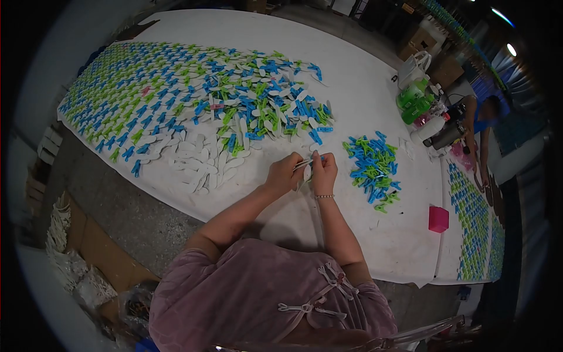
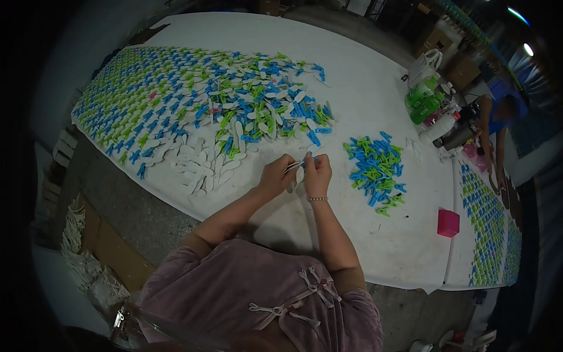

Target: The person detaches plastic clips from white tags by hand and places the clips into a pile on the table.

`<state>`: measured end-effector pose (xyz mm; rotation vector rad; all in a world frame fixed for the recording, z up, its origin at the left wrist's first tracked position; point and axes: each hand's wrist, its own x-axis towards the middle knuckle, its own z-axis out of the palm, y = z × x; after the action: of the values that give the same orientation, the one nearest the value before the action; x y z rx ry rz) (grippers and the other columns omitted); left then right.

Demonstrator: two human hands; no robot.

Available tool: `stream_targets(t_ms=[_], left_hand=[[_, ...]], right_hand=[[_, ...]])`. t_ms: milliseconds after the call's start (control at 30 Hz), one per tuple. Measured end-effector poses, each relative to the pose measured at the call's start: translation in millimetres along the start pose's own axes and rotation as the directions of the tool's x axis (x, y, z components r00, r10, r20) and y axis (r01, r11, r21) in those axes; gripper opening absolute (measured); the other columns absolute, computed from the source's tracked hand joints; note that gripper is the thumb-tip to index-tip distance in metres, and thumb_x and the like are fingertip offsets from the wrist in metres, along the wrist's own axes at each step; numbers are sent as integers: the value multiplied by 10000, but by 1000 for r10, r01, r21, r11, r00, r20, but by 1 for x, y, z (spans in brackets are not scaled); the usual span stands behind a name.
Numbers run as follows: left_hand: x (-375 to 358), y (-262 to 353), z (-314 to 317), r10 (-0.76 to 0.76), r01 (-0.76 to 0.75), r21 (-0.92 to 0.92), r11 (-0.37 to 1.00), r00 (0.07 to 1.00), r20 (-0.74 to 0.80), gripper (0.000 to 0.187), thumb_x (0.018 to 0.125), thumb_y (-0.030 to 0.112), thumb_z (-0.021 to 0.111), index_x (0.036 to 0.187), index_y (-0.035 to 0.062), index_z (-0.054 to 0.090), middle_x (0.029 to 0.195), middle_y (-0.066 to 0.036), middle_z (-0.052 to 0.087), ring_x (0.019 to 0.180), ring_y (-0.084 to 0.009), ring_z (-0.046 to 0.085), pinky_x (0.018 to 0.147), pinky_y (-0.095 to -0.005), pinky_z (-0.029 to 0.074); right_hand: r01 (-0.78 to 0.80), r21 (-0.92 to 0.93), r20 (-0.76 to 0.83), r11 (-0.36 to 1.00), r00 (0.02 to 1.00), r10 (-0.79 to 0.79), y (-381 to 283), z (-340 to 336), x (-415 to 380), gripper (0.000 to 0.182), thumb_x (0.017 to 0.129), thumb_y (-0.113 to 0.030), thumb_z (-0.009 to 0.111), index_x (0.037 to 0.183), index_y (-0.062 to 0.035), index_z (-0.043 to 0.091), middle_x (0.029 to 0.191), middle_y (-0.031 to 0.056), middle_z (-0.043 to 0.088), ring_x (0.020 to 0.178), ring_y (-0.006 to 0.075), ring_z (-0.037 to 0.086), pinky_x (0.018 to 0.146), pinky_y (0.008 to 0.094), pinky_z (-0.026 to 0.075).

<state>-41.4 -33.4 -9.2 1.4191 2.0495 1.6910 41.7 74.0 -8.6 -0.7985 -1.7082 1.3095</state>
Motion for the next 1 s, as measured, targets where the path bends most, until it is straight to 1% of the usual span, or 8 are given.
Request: stream_targets(t_ms=[267, 333, 433, 567, 700, 867, 933, 1000], left_hand=[[-3, 7, 10, 204, -225, -128, 966, 966, -156, 232, 804, 161, 631, 939, 42, 485, 791, -133, 585, 669, -301, 591, 592, -341, 463], [-5, 9, 12, -31, 48, -253, 966, 997, 68, 272, 790, 166, 646, 959, 34, 479, 788, -129, 577, 635, -282, 572, 592, -325, 457], [-7, 17, 15, -11, 35, -353, 935, 998, 70, 245, 791, 166, 644, 941, 29, 508, 785, -125, 582, 631, -265, 573, 588, -325, 453], [-9, 10, 5, -53, 67, -194, 979, 995, 78, 193, 806, 170, 626, 896, 27, 533, 758, -126, 579, 638, -256, 578, 581, -328, 447], [-19, 17, -9, 89, -82, -119, 989, 995, 54, 197, 838, 180, 619, 957, 31, 568, 768, -89, 588, 661, -156, 560, 586, -289, 437], [-16, 9, -97, -153, 127, -134, 983, 966, -209, 274, 868, 259, 583, 968, 4, 568, 809, -135, 599, 677, -230, 550, 637, -317, 449], [-15, 3, -151, -304, 275, -140, 951, 911, -278, 314, 860, 267, 590, 1013, -6, 574, 843, -149, 618, 715, -259, 567, 684, -322, 455], [-17, -36, -204, -366, 395, 105, 913, 905, -217, 383, 841, 308, 608, 1060, -4, 561, 919, -147, 624, 817, -288, 585, 750, -358, 450]], right_hand=[[73, -15, -276, 997, 958, -75, -8, -35, 45, 332, 850, -252, 651, 679, -80, 424, 546, -34, 410, 500, 47, 354, 442, 221, 300], [159, -119, -225, 980, 957, -182, -14, -27, 34, 343, 846, -259, 657, 675, -84, 417, 542, -32, 407, 494, 48, 348, 440, 221, 297], [196, -188, -147, 962, 963, -224, -21, -7, 12, 368, 826, -275, 681, 677, -73, 412, 552, -41, 400, 497, 43, 339, 438, 219, 286], [86, -21, -63, 996, 994, -87, -10, -2, 9, 380, 816, -271, 692, 662, -67, 411, 569, -35, 408, 515, 51, 337, 449, 232, 291], [83, -116, -336, 990, 934, -118, 9, -41, 60, 363, 814, -248, 685, 669, -46, 420, 567, 9, 449, 513, 94, 352, 467, 264, 329], [107, -505, -370, 856, 870, -327, -7, -148, 105, 330, 800, -314, 681, 772, -15, 543, 687, 92, 558, 604, 210, 528, 580, 339, 440], [94, -901, -131, 423, 872, -472, 1, -172, 110, 279, 811, -280, 667, 888, -18, 605, 821, 136, 600, 703, 270, 586, 623, 386, 470], [185, -902, -66, 389, 833, -549, 7, -167, 100, 276, 809, -260, 664, 932, -19, 610, 869, 146, 601, 763, 293, 586, 658, 404, 471]])
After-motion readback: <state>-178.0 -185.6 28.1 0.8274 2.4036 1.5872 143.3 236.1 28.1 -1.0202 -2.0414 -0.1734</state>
